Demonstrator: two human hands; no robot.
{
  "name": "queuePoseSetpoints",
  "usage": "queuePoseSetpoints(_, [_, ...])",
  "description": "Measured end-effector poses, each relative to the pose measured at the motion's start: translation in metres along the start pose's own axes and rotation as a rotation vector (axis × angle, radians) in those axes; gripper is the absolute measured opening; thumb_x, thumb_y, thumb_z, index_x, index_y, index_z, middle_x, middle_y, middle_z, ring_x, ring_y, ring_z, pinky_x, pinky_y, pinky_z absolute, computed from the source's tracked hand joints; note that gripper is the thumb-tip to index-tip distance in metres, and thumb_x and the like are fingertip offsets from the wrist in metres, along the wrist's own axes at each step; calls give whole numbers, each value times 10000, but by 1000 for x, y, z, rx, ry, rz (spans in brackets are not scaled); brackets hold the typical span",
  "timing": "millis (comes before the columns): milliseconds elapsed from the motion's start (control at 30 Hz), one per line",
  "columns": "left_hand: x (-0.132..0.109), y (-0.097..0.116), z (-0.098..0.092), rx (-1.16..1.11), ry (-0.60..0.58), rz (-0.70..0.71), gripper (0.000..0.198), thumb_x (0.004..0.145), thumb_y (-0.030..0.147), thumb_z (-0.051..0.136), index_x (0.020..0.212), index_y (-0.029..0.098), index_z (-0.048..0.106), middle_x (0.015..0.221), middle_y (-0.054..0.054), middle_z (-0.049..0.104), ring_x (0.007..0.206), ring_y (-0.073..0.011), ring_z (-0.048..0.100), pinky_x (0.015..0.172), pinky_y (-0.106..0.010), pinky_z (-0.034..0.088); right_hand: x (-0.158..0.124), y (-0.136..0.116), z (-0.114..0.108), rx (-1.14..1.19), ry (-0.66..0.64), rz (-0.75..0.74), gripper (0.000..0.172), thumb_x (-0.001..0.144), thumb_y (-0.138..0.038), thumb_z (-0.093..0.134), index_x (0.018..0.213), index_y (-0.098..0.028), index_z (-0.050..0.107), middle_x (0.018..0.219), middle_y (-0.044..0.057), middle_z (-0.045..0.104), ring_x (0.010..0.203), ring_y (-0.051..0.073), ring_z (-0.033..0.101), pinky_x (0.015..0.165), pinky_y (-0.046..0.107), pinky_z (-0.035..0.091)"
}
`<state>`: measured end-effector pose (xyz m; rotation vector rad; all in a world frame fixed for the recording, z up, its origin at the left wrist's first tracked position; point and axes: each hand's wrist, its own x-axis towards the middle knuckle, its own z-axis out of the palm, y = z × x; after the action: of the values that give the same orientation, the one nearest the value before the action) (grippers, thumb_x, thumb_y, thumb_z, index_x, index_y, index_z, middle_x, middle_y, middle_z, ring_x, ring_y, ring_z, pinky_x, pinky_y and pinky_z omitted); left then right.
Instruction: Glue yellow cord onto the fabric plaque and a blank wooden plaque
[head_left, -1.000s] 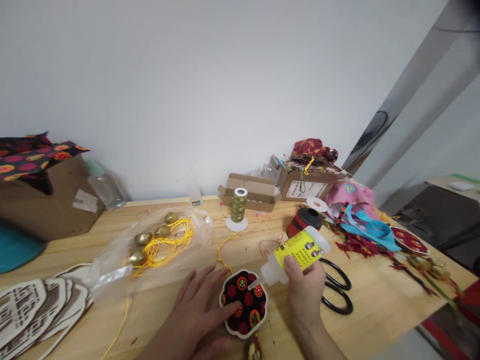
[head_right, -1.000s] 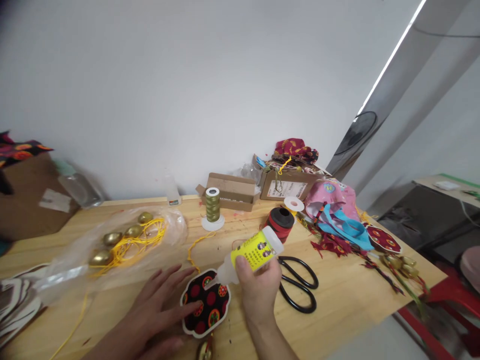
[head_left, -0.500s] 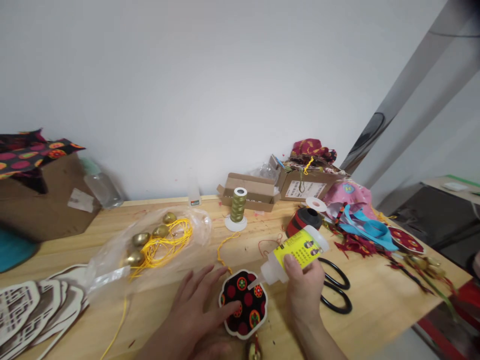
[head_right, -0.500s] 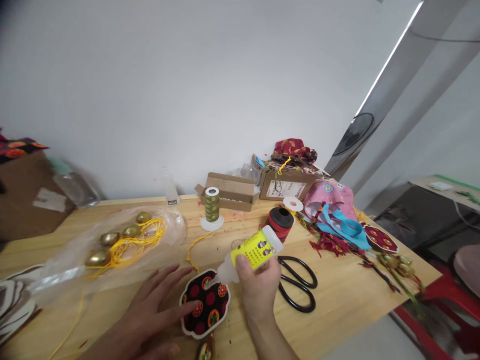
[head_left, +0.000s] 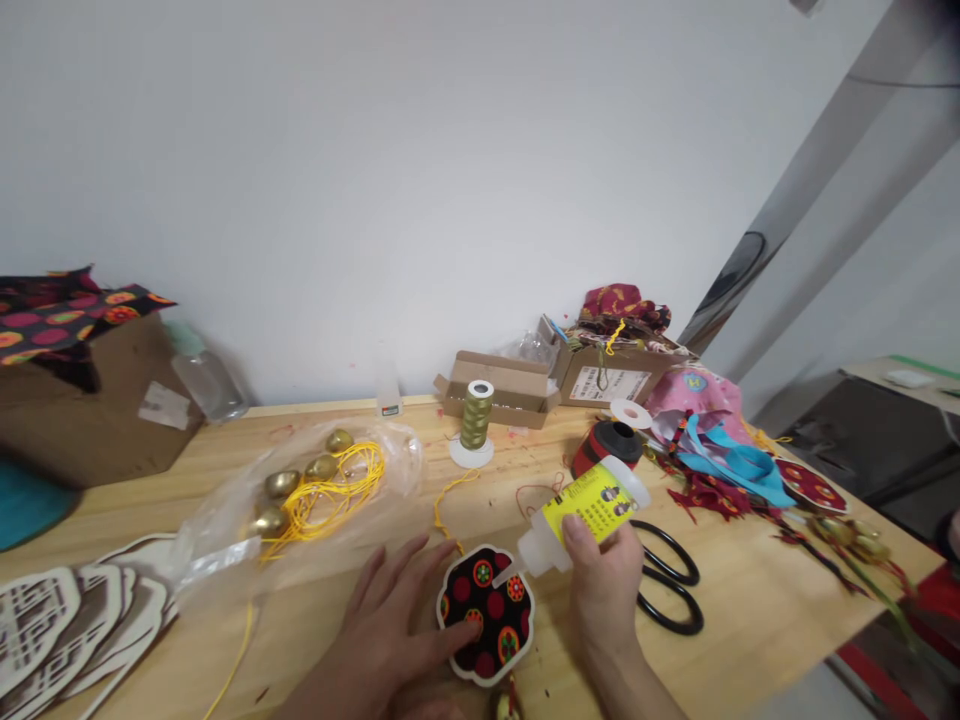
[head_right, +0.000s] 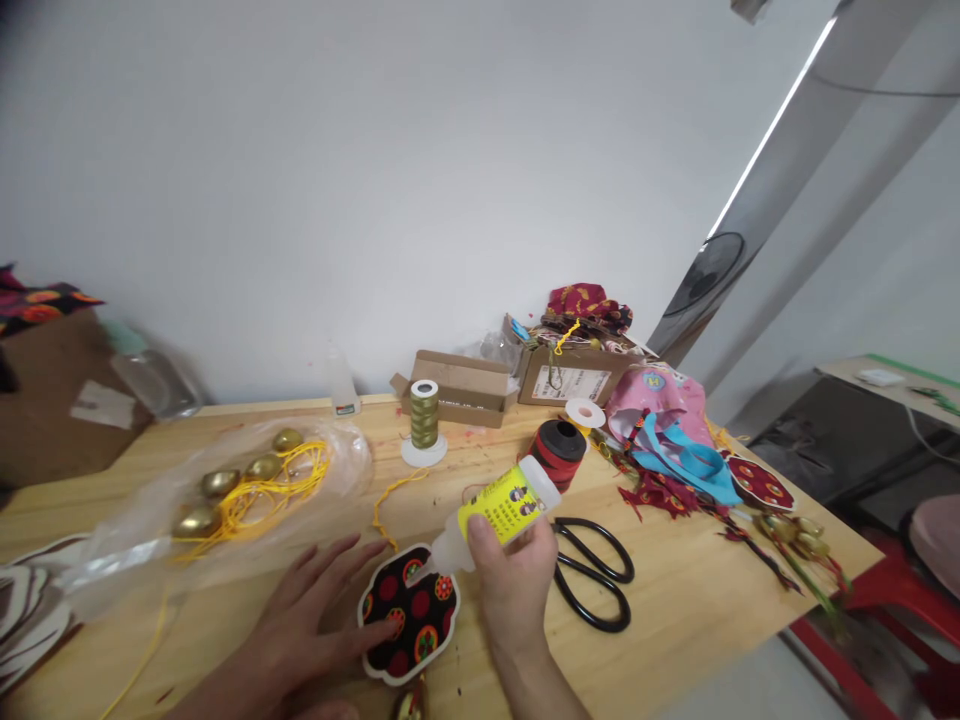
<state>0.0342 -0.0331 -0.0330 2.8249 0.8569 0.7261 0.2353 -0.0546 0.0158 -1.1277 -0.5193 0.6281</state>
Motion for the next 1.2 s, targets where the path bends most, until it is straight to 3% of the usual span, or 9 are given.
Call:
queuePoseSetpoints(167, [4,3,-24,-152,128,4,340,792,396,541,1130,364,511,1320,-16,443,1243,-273,331,1013,-475,278,0,-1,-1,-11,13,3,305,515,-354,744,652,-148,565,578,45,670,496,175,610,453,262,482])
queuePoseSetpoints(267, [5,4,-46,-285,309,-88,73,793,226,519,846,266,489,1052,6,567,1094,-182,467,1020,-347,321,1,3,-3,1,-7,-2,311,538,-361,740,690,-144,577,614,51,679,528,180,619,474,264,485])
queuePoseSetpoints(367, [5,4,-57,-380,429,-177,246,796,105,457,644,231,311,704,53,480,747,-113,531,973,-309,370,2,7,-5,23,-19,4,316,548,-366,743,700,-142,581,618,40,676,527,166,610,488,259,483])
queuePoseSetpoints(467, [6,5,-55,-394,454,-186,264,809,70,416,632,228,300,601,64,384,626,-105,493,844,-269,437,4,10,-4,45,-31,38,348,535,-394,749,694,-137,577,607,36,667,510,161,596,475,262,474])
queuePoseSetpoints(600, [8,9,-41,-348,271,-201,112,809,166,488,872,245,438,833,6,530,823,-158,537,775,-267,470,7,13,0,119,-30,83,401,517,-438,753,701,-133,568,580,8,644,487,138,569,476,253,459])
queuePoseSetpoints(700, [12,13,-29,-286,2,-192,599,743,266,625,1253,303,315,1256,-64,433,1166,-256,396,946,-397,404,9,14,1,196,-20,111,398,552,-448,740,723,-138,556,565,-24,622,477,113,549,485,236,448])
queuePoseSetpoints(800, [15,15,-21,-266,-166,-200,748,693,308,683,1317,358,275,1374,-62,305,1266,-316,259,1014,-499,310,11,15,2,248,-13,118,382,570,-426,740,742,-145,546,565,-44,609,479,102,536,477,223,441])
queuePoseSetpoints(1000, [23,10,-18,-237,-181,-261,683,737,391,629,1328,326,293,1408,-96,239,1297,-334,190,1031,-523,263,37,5,16,308,-76,54,349,558,-383,749,712,-142,548,549,-58,592,466,85,505,451,197,404])
queuePoseSetpoints(1200, [44,14,-28,-230,-161,-265,624,686,304,657,1256,293,406,1352,-100,348,1276,-316,243,1028,-496,268,75,-10,40,392,-195,122,380,501,-406,748,704,-141,566,543,-43,613,474,105,537,475,216,434])
